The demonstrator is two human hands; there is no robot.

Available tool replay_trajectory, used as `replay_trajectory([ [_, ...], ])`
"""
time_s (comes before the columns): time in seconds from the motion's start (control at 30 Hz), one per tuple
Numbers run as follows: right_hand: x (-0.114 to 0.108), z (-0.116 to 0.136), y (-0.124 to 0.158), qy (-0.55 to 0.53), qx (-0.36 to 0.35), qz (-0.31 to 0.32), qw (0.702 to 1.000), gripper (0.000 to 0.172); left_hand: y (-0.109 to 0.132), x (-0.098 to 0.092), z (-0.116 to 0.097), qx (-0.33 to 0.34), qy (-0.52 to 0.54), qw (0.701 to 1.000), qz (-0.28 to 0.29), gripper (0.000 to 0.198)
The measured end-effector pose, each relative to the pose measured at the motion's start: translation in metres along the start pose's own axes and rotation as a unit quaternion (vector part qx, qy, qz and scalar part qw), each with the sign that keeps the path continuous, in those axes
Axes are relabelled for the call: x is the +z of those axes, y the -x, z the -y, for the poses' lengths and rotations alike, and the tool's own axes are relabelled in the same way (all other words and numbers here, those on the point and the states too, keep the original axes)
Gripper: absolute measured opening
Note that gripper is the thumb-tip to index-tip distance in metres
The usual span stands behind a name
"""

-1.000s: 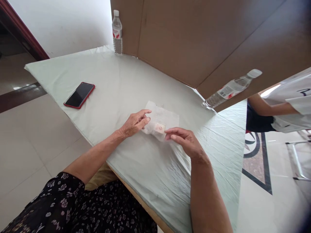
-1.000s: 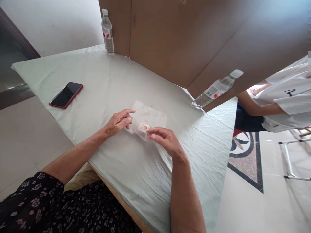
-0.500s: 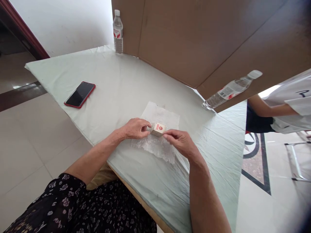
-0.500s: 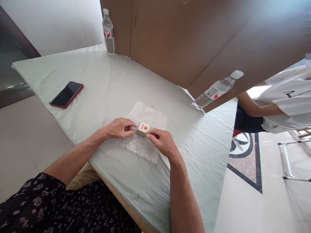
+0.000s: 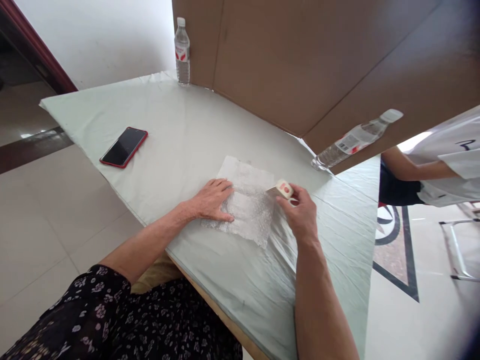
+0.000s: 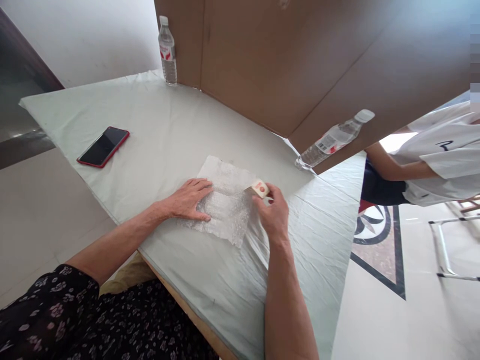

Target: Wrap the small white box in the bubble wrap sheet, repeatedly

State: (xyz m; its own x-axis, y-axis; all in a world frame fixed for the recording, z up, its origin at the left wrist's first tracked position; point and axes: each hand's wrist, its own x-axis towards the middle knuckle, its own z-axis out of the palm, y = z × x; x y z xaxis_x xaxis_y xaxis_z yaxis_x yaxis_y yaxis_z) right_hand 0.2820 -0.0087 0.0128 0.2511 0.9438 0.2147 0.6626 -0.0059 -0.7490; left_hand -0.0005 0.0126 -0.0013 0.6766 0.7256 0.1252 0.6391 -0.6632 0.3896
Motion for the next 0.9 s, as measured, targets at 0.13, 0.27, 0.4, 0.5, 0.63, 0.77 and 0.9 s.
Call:
replay_trajectory([
  [0.13,-0.019,-0.036,-0.012,0.05,0.086,-0.066,0.993,0.058,0.0,-0.001,0.001,-0.009,-0.011,1.0,-0.001,0.082],
  [0.27,-0.02,-0.025,-0.005,0.095,0.016,-0.153,0.983,0.055,0.0,-0.001,0.0,-0.006,-0.014,1.0,0.0,0.086],
  [0.4,0.003,0.014,0.011,0.084,-0.165,-0.081,0.979,0.044,0.001,-0.001,0.001,-0.003,-0.009,1.0,-0.001,0.092],
  [0.5,0.031,0.028,0.025,0.116,-0.219,0.072,0.966,0.059,0.001,-0.001,0.001,-0.013,-0.007,1.0,0.014,0.097],
  [0.63,0.052,0.023,0.035,0.193,-0.209,0.183,0.941,0.074,0.001,-0.001,0.0,-0.034,-0.022,0.999,0.035,0.105],
  [0.77,0.051,0.016,0.036,0.223,-0.211,0.18,0.935,0.081,0.001,-0.002,-0.001,-0.048,-0.029,0.997,0.047,0.112],
  [0.9,0.05,0.014,0.036,0.22,-0.211,0.172,0.937,0.084,0.003,-0.003,0.001,-0.048,-0.021,0.997,0.056,0.113],
])
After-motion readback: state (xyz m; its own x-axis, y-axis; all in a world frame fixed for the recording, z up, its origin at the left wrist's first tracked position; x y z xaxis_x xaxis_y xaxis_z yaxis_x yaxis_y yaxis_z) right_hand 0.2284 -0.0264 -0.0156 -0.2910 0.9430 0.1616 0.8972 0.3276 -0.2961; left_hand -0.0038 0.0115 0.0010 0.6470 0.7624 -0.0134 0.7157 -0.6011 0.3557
